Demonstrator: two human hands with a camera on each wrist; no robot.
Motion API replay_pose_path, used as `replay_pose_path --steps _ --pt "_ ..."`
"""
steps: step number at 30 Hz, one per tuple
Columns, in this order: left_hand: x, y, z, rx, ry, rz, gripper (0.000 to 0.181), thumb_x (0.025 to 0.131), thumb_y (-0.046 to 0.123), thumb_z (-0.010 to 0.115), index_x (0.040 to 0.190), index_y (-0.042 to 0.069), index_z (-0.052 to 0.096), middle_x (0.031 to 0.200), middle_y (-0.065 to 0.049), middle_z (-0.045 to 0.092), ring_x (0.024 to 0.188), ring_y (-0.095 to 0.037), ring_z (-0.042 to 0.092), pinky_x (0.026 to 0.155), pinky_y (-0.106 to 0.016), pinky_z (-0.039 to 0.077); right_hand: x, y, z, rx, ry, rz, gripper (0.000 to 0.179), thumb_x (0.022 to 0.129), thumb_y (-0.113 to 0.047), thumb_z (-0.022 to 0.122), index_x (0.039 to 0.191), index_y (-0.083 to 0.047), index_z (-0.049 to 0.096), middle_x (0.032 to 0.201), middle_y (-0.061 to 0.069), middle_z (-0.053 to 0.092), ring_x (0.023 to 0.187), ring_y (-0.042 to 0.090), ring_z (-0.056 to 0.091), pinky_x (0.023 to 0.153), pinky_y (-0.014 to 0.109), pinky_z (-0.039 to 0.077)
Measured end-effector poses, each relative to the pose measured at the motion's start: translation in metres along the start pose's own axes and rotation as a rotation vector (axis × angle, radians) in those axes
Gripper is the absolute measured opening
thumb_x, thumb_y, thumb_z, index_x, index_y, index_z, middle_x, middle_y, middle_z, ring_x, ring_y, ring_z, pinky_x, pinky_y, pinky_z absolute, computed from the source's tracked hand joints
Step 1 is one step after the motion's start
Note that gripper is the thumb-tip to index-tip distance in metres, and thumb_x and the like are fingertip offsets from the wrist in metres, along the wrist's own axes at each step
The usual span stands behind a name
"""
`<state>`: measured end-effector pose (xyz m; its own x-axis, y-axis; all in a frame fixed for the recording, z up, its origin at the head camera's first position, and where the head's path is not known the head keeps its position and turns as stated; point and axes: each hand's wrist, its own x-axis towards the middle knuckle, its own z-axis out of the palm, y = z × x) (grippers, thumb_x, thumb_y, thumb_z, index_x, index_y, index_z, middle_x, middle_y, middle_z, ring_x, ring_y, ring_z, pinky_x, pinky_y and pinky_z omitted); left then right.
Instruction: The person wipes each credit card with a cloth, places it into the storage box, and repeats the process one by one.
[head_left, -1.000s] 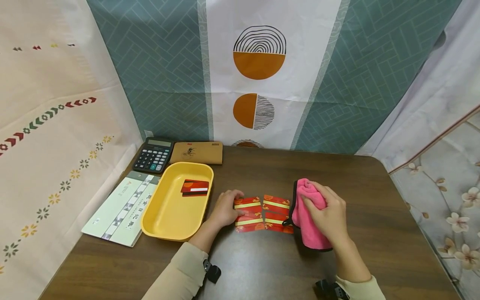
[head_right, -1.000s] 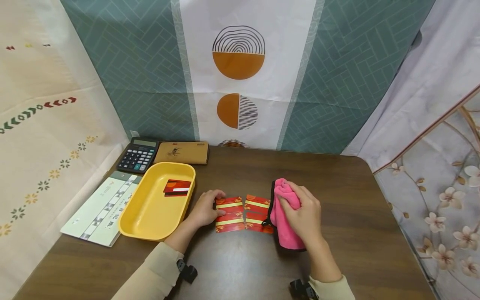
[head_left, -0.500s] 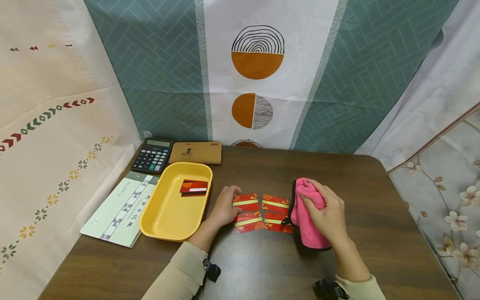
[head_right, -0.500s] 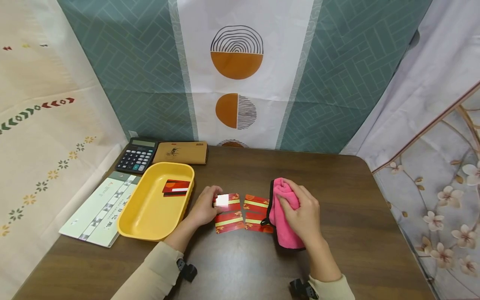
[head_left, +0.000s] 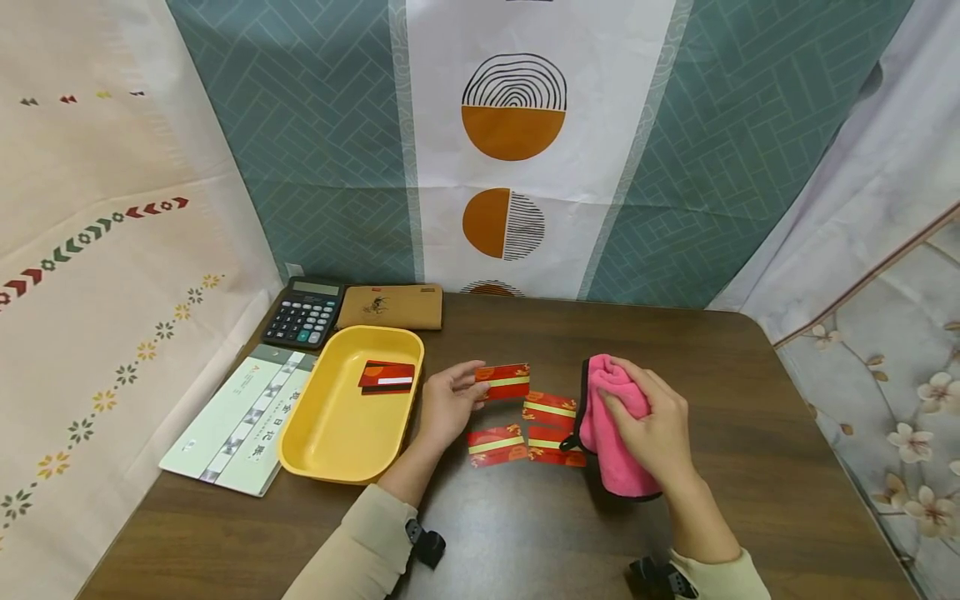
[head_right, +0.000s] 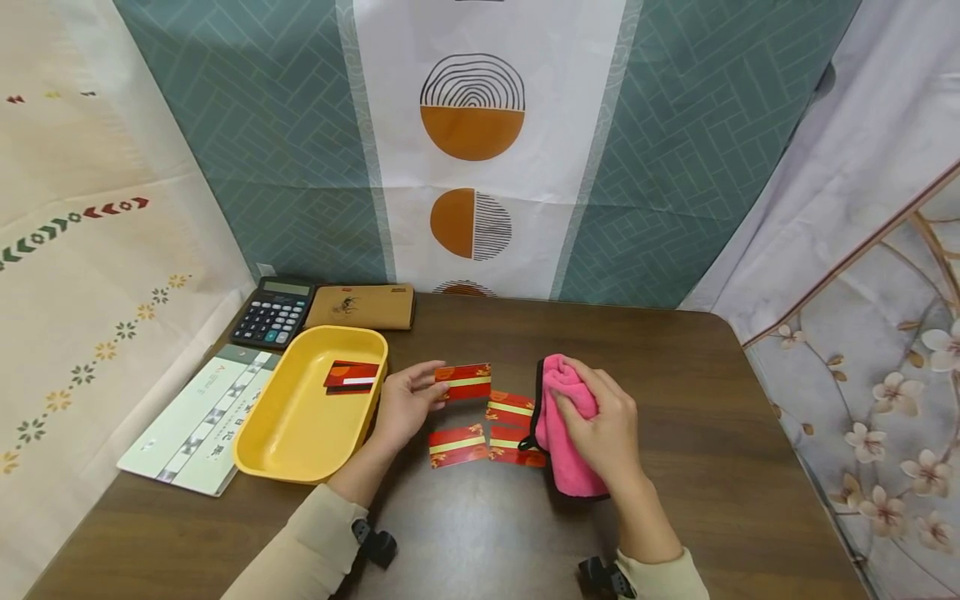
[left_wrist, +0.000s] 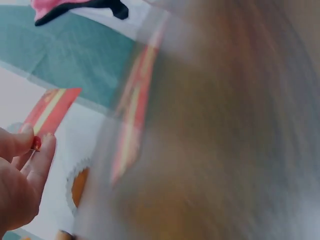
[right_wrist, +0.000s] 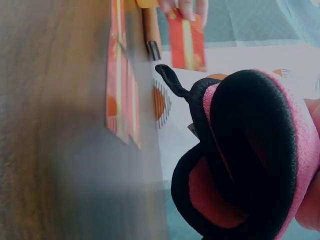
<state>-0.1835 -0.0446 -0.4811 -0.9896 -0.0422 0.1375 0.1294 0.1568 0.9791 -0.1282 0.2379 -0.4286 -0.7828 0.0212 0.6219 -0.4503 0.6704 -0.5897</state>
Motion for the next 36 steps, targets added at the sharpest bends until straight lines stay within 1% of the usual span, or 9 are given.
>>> replay_pose_path --steps 4,10,13,16,21,24,31,33,36 --pt "-0.002 0.018 0.006 -0.149 0.028 -0.058 0.034 0.087 -0.005 0.075 0.121 0.002 0.073 0.101 -0.02 0.075 0.084 -0.022 0.075 0.063 -0.034 0.063 0.004 -0.007 0.001 0.037 0.008 -0.044 0.053 0.077 -0.004 0.087 0.127 -0.015 0.072 0.101 0.004 0.072 0.082 0.008 0.062 0.067 0.008 0.049" --pt "-0.008 0.041 0.015 -0.237 0.029 -0.039 0.034 0.088 -0.005 0.073 0.121 0.003 0.074 0.097 -0.02 0.074 0.084 -0.021 0.075 0.067 -0.036 0.064 0.008 -0.026 0.005 0.106 -0.028 -0.082 0.052 0.076 -0.002 0.087 0.125 -0.013 0.072 0.1 0.003 0.072 0.082 0.009 0.062 0.066 0.011 0.051" --pt "-0.011 0.049 0.018 -0.253 -0.009 -0.011 0.035 0.089 -0.004 0.072 0.123 0.002 0.072 0.098 -0.021 0.073 0.086 -0.024 0.075 0.069 -0.036 0.064 0.01 -0.036 0.009 0.134 -0.059 -0.106 0.051 0.077 -0.005 0.087 0.126 -0.012 0.072 0.102 0.002 0.072 0.083 0.012 0.064 0.068 0.012 0.053" --pt "-0.013 0.055 0.019 -0.248 -0.087 0.035 0.037 0.093 -0.004 0.068 0.13 0.001 0.068 0.105 -0.023 0.072 0.09 -0.029 0.075 0.073 -0.035 0.063 0.014 -0.044 0.013 0.133 -0.069 -0.12 0.049 0.079 -0.008 0.087 0.126 -0.012 0.072 0.102 0.002 0.072 0.082 0.012 0.065 0.067 0.013 0.053" --pt "-0.016 0.064 0.016 -0.239 -0.201 0.108 0.043 0.096 -0.005 0.064 0.138 0.003 0.061 0.111 -0.024 0.072 0.09 -0.033 0.074 0.078 -0.037 0.063 0.018 -0.047 0.015 0.079 -0.007 -0.124 0.049 0.078 -0.008 0.087 0.124 -0.012 0.073 0.097 0.003 0.072 0.075 0.012 0.063 0.062 0.013 0.051" --pt "-0.015 0.067 0.013 -0.268 -0.218 0.117 0.043 0.096 -0.004 0.065 0.138 0.002 0.062 0.111 -0.023 0.072 0.088 -0.033 0.075 0.077 -0.038 0.063 0.019 -0.047 0.017 0.03 0.024 -0.135 0.049 0.076 -0.007 0.087 0.123 -0.012 0.073 0.097 0.004 0.072 0.074 0.013 0.063 0.061 0.015 0.052" --pt "-0.014 0.066 0.013 -0.295 -0.26 0.135 0.041 0.095 -0.008 0.064 0.136 -0.002 0.062 0.111 -0.026 0.072 0.087 -0.047 0.071 0.077 -0.043 0.063 0.02 -0.053 0.024 -0.117 0.046 -0.169 0.048 0.076 -0.011 0.087 0.122 -0.008 0.073 0.094 0.008 0.07 0.068 0.019 0.062 0.054 0.035 0.055" --pt "-0.014 0.066 0.015 -0.285 -0.272 0.138 0.041 0.095 -0.007 0.064 0.136 -0.001 0.062 0.111 -0.025 0.072 0.088 -0.046 0.072 0.078 -0.045 0.062 0.02 -0.057 0.028 -0.14 0.032 -0.177 0.048 0.076 -0.011 0.087 0.121 -0.007 0.073 0.093 0.009 0.069 0.066 0.02 0.062 0.053 0.037 0.056" --pt "-0.014 0.066 0.018 -0.255 -0.288 0.145 0.041 0.096 -0.006 0.063 0.137 0.0 0.062 0.113 -0.024 0.071 0.089 -0.036 0.074 0.078 -0.042 0.063 0.018 -0.061 0.034 -0.151 -0.012 -0.199 0.047 0.077 -0.013 0.087 0.121 -0.007 0.073 0.094 0.009 0.069 0.066 0.021 0.063 0.052 0.036 0.055"
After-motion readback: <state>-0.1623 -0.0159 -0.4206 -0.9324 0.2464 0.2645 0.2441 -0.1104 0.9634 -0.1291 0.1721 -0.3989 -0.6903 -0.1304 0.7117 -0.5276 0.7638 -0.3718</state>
